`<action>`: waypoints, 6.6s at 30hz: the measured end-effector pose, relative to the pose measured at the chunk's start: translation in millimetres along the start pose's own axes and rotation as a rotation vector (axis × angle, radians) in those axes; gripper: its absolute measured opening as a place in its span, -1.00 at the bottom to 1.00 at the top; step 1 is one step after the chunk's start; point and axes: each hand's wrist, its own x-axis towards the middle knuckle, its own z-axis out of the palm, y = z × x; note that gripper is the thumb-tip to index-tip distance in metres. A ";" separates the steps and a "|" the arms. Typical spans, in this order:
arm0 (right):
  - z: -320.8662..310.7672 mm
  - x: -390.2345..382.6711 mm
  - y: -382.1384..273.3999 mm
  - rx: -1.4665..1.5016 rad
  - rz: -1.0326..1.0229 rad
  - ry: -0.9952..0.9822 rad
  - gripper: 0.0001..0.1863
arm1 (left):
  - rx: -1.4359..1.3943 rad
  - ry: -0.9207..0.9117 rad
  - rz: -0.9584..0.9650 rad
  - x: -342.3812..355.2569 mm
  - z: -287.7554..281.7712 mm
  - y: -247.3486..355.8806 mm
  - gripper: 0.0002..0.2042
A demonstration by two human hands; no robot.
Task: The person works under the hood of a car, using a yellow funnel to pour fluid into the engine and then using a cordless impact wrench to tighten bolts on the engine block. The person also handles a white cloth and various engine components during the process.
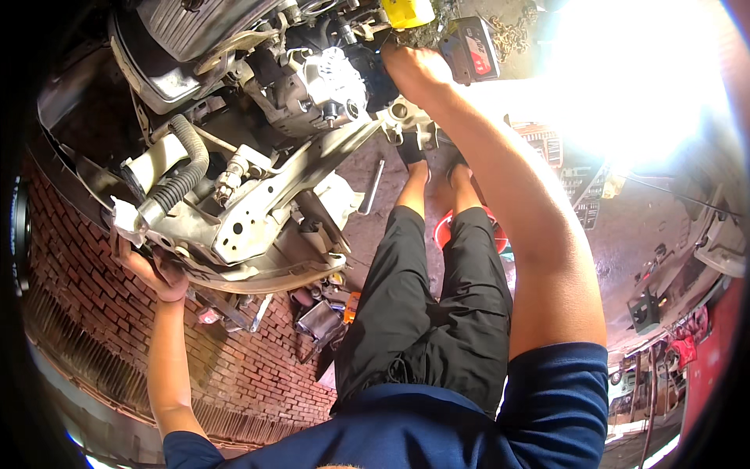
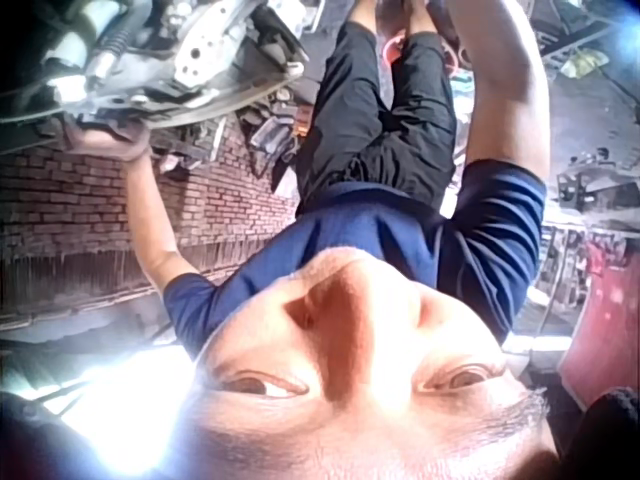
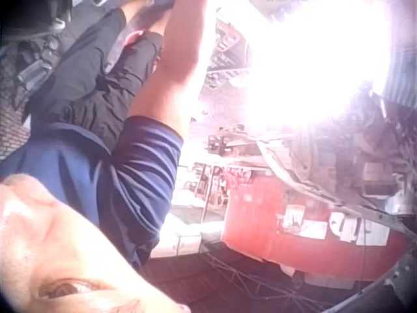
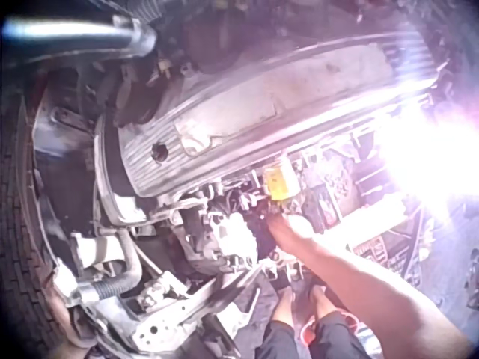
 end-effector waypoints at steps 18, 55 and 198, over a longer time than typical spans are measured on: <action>0.3 0.5 -2.8 0.017 0.009 0.024 -0.74 | 0.015 0.026 -0.032 -5.4 2.1 -3.3 -0.31; -30.9 2.2 -7.2 -0.038 0.007 -0.143 -0.83 | -0.043 0.006 -0.040 -2.8 3.2 0.5 -0.23; -58.6 -26.1 38.2 -0.161 0.080 -0.220 -0.75 | -0.019 0.034 -0.057 -11.6 0.4 -10.1 -0.30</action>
